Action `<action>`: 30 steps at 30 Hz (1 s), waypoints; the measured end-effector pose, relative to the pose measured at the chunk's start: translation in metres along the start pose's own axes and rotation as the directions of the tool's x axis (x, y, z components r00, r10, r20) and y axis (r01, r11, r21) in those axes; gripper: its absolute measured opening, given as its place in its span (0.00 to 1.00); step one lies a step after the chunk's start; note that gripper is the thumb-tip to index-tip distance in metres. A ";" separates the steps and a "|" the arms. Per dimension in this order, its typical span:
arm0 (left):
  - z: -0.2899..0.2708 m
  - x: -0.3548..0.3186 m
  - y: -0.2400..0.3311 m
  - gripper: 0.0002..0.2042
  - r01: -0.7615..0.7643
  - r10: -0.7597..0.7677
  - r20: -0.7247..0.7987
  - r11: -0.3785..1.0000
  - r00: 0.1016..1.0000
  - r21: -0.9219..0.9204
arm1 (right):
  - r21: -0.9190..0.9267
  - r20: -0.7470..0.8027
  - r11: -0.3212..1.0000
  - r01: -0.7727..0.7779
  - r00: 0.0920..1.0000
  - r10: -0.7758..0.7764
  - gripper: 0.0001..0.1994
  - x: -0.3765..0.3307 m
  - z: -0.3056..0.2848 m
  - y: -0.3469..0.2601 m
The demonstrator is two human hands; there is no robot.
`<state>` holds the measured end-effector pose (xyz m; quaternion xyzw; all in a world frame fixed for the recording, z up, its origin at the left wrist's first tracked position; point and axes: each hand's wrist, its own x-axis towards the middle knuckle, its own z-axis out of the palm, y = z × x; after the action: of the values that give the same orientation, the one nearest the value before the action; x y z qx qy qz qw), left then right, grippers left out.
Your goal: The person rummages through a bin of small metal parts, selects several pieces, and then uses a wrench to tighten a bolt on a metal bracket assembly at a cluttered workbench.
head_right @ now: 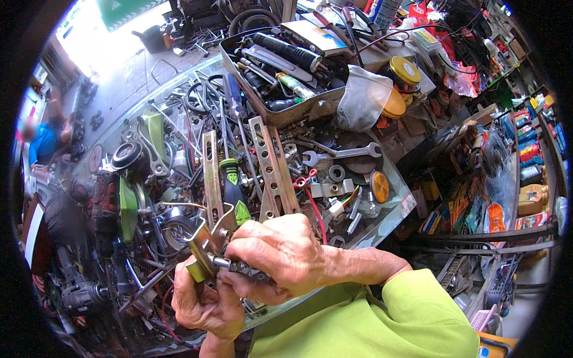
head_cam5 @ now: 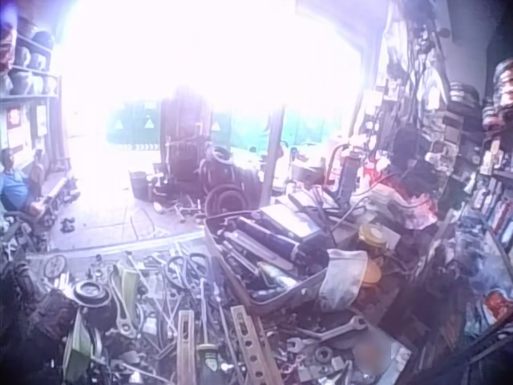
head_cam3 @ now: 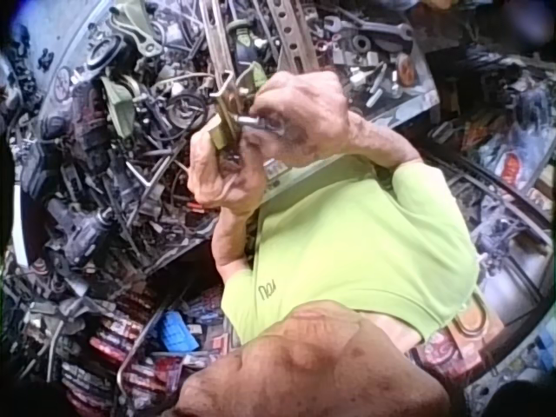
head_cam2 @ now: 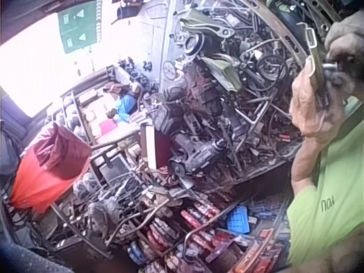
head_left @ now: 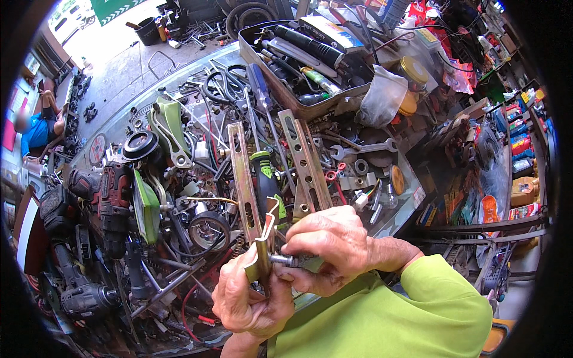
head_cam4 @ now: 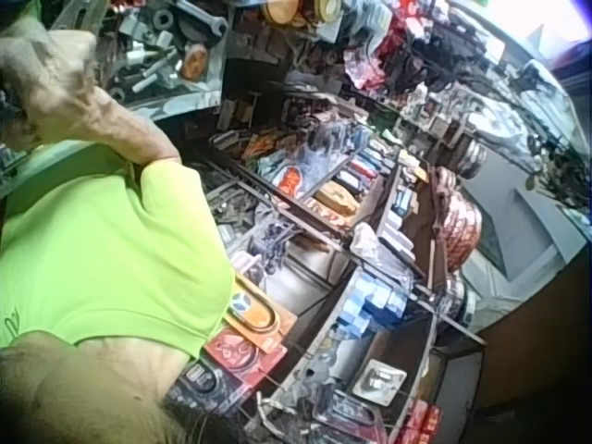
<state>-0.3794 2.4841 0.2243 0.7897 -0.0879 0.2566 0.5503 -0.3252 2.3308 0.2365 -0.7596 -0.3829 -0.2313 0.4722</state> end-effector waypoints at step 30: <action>0.003 -0.001 0.008 0.15 0.088 -0.100 0.158 0.993 0.982 0.079 | -0.175 0.000 0.978 -0.115 0.993 0.117 0.17 -0.007 -0.001 -0.005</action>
<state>-0.3828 2.4785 0.2295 0.8304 -0.0858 0.1684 0.5241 -0.3334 2.3290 0.2348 -0.8203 -0.3187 -0.2320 0.4144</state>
